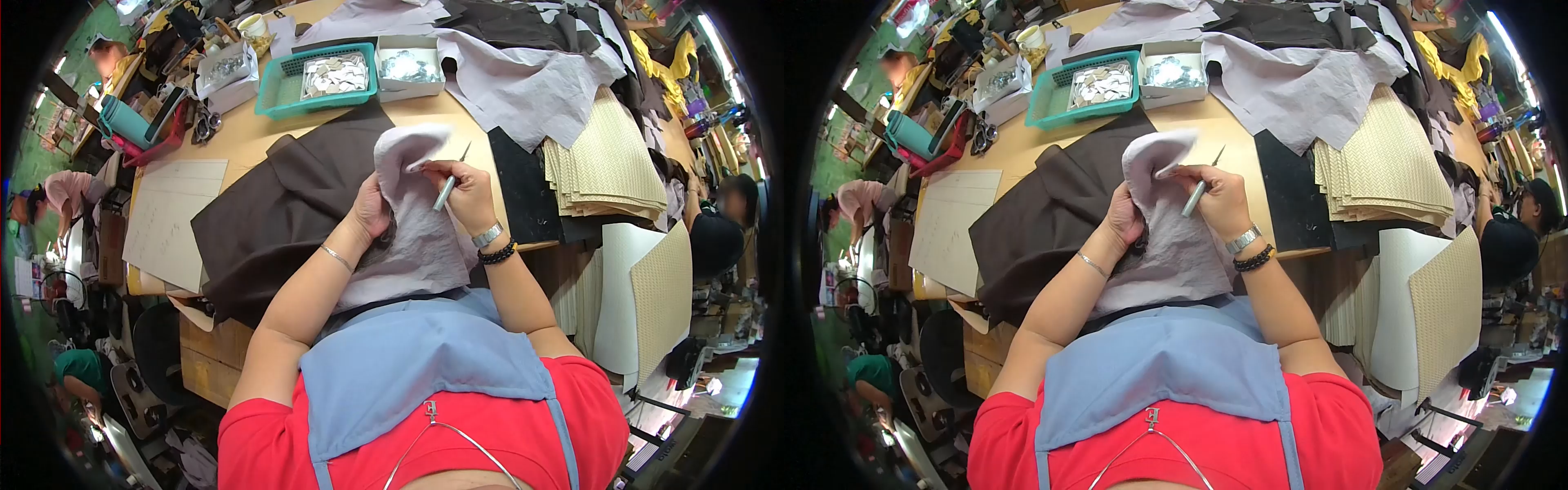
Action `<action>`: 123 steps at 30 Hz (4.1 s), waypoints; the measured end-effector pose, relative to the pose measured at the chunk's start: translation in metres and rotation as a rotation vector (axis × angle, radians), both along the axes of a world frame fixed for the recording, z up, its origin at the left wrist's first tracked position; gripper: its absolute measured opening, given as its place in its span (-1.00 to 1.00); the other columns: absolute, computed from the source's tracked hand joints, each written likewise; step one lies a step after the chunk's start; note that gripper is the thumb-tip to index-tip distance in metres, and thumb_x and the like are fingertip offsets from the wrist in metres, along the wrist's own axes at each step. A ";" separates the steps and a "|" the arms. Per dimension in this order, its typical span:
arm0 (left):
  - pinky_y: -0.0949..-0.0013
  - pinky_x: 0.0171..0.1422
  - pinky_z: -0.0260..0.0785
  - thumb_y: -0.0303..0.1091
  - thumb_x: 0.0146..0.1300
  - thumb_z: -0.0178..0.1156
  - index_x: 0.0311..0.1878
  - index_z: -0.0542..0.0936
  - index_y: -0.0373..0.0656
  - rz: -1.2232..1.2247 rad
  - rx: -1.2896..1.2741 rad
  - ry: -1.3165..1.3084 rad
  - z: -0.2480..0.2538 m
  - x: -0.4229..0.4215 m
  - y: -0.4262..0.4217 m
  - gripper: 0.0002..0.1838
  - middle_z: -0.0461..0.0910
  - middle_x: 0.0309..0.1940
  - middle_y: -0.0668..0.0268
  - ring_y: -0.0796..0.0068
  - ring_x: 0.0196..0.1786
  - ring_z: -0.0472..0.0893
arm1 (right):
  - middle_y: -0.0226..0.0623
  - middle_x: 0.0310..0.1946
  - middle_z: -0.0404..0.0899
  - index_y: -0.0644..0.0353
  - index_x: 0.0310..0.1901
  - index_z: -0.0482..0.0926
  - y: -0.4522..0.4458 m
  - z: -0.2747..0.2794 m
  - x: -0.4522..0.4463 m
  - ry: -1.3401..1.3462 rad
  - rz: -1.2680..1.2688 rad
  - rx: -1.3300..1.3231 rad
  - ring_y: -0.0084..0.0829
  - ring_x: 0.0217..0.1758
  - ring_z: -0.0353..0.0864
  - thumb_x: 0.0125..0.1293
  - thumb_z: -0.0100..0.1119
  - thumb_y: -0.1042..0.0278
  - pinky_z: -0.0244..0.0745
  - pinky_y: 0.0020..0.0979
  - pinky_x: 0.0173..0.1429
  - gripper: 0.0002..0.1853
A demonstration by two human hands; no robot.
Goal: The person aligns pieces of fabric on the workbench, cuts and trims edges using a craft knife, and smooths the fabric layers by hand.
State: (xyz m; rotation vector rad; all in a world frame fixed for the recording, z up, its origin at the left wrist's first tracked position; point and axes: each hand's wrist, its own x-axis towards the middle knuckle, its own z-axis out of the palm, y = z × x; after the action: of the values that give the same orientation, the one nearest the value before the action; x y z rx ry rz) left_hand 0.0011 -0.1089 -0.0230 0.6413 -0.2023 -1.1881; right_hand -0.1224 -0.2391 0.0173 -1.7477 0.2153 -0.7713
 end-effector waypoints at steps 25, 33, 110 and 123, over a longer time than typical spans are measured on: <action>0.18 0.37 0.35 -0.17 0.54 -0.10 0.20 0.49 -0.29 0.405 0.131 0.120 -0.003 0.008 -0.006 -0.59 0.61 0.12 0.17 0.29 0.20 0.55 | -0.52 -0.53 0.55 0.24 -0.25 0.65 0.001 0.002 -0.011 0.125 -0.015 0.023 -0.69 -0.46 0.42 0.34 0.31 0.38 0.31 -0.57 -0.39 -0.88; 0.46 0.38 0.20 -0.24 0.59 -0.12 0.26 0.43 -0.36 0.396 0.090 -0.539 -0.002 -0.015 -0.020 -0.59 0.45 0.24 0.28 0.56 0.27 0.38 | -0.44 -0.21 0.65 0.27 -0.05 0.64 -0.007 0.027 0.003 0.026 0.265 0.665 -0.68 -0.16 0.55 0.36 0.31 0.17 0.44 -0.59 -0.05 -0.68; 0.25 -0.27 0.41 -0.13 0.31 0.26 -0.22 0.51 -0.21 0.590 0.591 -1.404 -0.003 0.058 0.006 -0.69 0.60 -0.50 0.12 0.10 -0.43 0.62 | -0.62 -0.47 0.46 -0.01 -0.40 0.32 -0.061 -0.032 -0.020 0.126 -0.258 0.494 -0.73 -0.38 0.49 0.20 0.47 0.40 0.49 -0.59 -0.30 -0.62; 0.21 0.45 0.15 -0.15 0.45 0.04 0.11 0.58 -0.17 0.106 0.199 -1.426 0.024 0.053 -0.024 -0.64 0.58 0.14 0.21 0.28 0.27 0.49 | -0.64 -0.39 0.43 0.02 -0.38 0.40 -0.044 -0.016 -0.004 -0.028 0.050 0.408 -0.75 -0.32 0.37 0.21 0.40 0.57 0.32 -0.64 -0.21 -0.70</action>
State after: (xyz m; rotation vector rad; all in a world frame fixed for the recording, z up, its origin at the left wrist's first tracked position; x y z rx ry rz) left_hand 0.0540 -0.1329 0.0012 1.5715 -1.2279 -0.4541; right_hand -0.1259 -0.2834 0.0009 -1.3512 0.2877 -0.6620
